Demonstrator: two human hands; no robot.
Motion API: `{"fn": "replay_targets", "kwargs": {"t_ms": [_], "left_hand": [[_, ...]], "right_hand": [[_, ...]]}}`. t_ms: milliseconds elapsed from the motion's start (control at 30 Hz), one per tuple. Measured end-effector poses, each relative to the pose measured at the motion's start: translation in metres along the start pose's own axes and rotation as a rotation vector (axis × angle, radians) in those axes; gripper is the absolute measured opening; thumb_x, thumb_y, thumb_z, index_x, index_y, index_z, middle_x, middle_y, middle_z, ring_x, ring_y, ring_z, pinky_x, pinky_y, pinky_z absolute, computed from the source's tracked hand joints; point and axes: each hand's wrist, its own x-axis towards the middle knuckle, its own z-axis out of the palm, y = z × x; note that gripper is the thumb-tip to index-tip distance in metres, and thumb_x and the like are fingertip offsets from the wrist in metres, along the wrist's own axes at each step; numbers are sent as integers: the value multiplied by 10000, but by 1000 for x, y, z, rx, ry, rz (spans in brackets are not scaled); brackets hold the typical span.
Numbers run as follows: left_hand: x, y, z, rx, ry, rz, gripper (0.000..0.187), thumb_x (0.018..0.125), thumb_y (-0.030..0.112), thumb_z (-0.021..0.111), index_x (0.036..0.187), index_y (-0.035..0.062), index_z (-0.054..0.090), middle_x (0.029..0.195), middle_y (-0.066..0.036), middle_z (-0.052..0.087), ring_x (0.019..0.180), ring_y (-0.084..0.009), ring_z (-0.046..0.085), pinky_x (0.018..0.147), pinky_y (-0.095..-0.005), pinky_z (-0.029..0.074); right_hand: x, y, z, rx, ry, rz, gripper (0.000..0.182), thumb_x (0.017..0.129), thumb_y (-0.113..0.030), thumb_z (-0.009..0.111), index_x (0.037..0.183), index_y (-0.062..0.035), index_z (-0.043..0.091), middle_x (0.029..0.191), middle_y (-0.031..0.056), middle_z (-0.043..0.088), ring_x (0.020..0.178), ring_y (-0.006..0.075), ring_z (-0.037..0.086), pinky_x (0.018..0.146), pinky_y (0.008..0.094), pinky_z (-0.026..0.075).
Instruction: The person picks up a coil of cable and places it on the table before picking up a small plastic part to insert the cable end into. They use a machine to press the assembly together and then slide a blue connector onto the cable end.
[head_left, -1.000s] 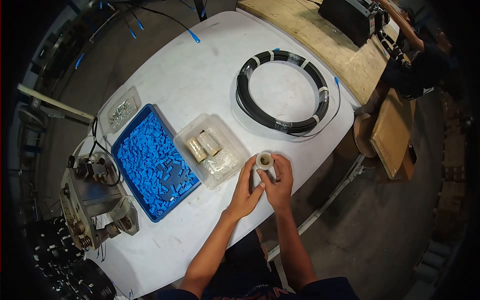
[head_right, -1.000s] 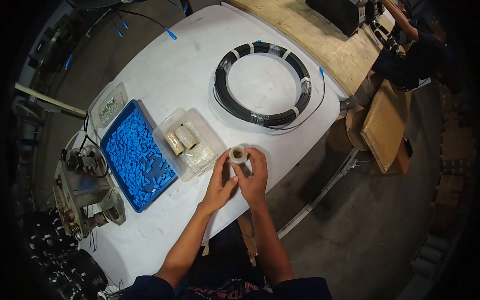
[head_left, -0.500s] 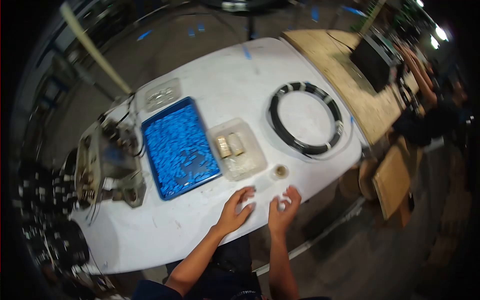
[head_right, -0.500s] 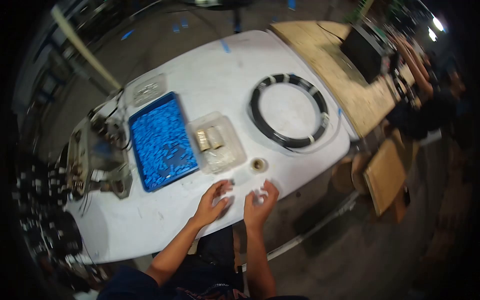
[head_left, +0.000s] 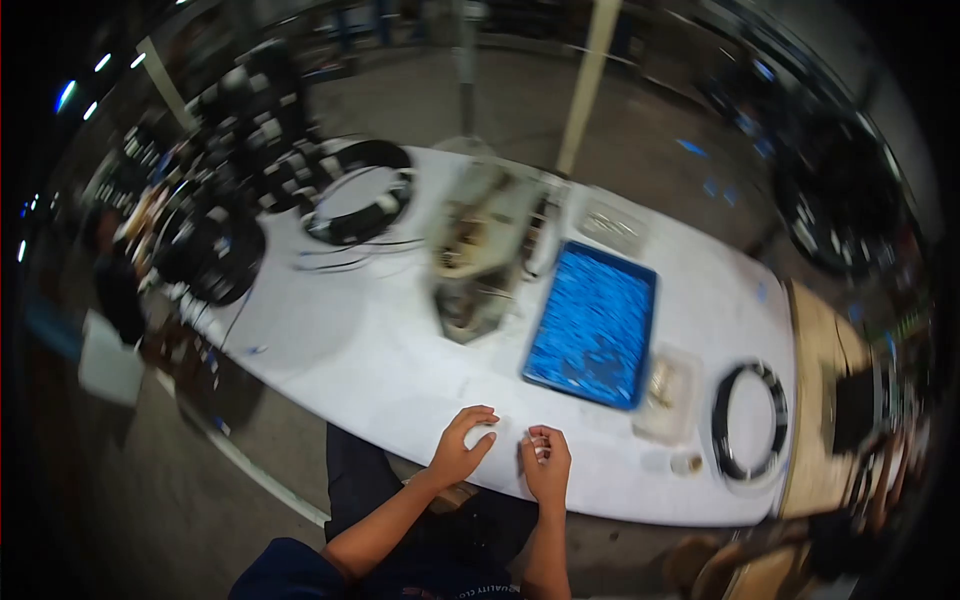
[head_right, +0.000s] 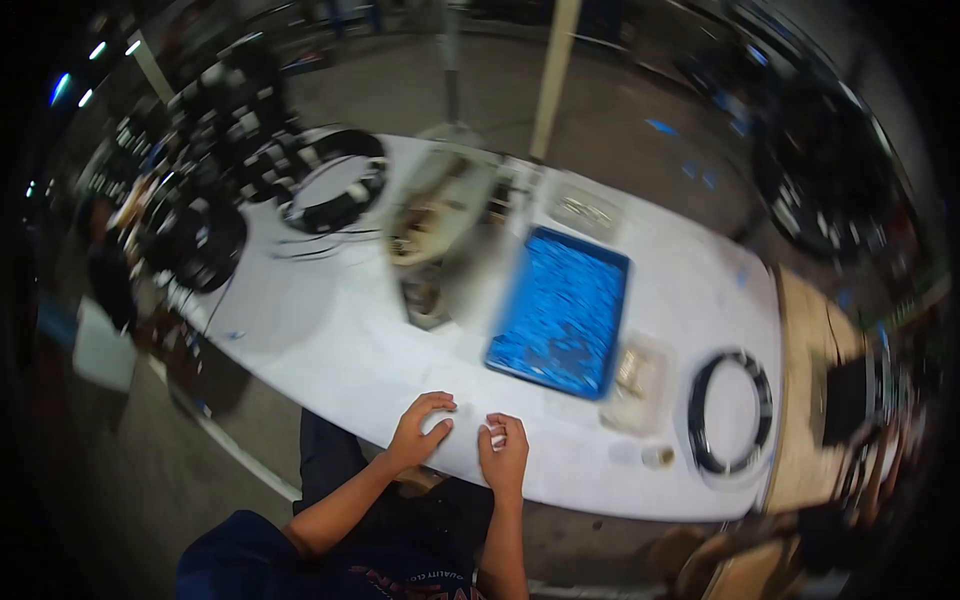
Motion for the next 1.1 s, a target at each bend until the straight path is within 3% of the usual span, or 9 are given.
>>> {"fn": "replay_targets", "kwargs": {"t_ms": [200, 267, 300, 433, 567, 800, 867, 933, 1100], "left_hand": [[-23, -29, -100, 143, 403, -88, 211, 855, 55, 659, 1064, 26, 665, 1217, -144, 619, 1204, -305, 555, 1021, -375, 427], [-36, -39, -135, 11, 463, -194, 218, 868, 66, 652, 1083, 32, 665, 1185, -123, 643, 1186, -274, 571, 1020, -370, 425], [-41, -45, -150, -136, 493, -370, 191, 910, 69, 629, 1095, 33, 657, 1173, -72, 652, 1143, -180, 591, 1011, -331, 433], [-63, -67, -212, -311, 634, -432, 183, 936, 91, 615, 1089, -3, 655, 1045, -61, 692, 968, -121, 638, 894, -276, 492], [-70, -83, -259, -393, 761, -382, 165, 943, 76, 613, 1073, -16, 652, 1018, -62, 687, 955, -109, 628, 868, -250, 491], [-10, -90, -314, -467, 733, -369, 146, 944, 62, 576, 1054, -17, 632, 1011, -75, 676, 982, -140, 616, 905, -275, 467], [22, -95, -325, -474, 684, -348, 151, 944, 60, 575, 1062, -14, 631, 1020, -75, 677, 984, -136, 614, 899, -276, 467], [56, -105, -335, -470, 687, -326, 163, 945, 74, 580, 1075, -8, 632, 1023, -78, 679, 979, -135, 613, 898, -279, 466], [155, -136, -374, -373, 748, -251, 254, 951, 80, 600, 1189, -3, 568, 1193, -81, 610, 1092, -137, 559, 966, -266, 432]], "right_hand": [[14, -31, 70, -110, -394, -42, 225, 851, -98, 710, 1051, -30, 633, 988, 46, 658, 834, 121, 597, 684, 259, 477], [18, -40, 95, -145, -466, -64, 234, 854, -110, 711, 1059, -29, 633, 999, 49, 663, 848, 128, 604, 695, 263, 484], [19, -42, 108, -128, -484, -31, 241, 859, -117, 710, 1067, -25, 632, 1004, 51, 665, 858, 133, 607, 700, 266, 488], [23, -57, 165, -115, -583, 36, 251, 872, -131, 700, 1081, -12, 628, 1002, 62, 667, 866, 147, 623, 711, 275, 497], [31, -74, 225, -81, -647, 71, 239, 876, -114, 692, 1077, 0, 627, 1003, 75, 661, 867, 153, 634, 718, 276, 496], [102, -102, 285, 34, -621, 57, 221, 906, -148, 702, 1054, 4, 639, 986, 42, 656, 855, 109, 582, 780, 249, 486], [130, -115, 302, 91, -542, 9, 176, 903, -117, 687, 1027, -4, 633, 861, 27, 628, 744, 88, 554, 682, 228, 449], [165, -119, 314, 112, -506, -37, 156, 907, -97, 674, 1025, -7, 627, 852, 27, 624, 753, 96, 558, 702, 236, 452], [254, -134, 354, 235, -230, -80, 164, 906, -116, 668, 1042, -42, 611, 951, 1, 596, 812, 89, 527, 724, 238, 411]]}}
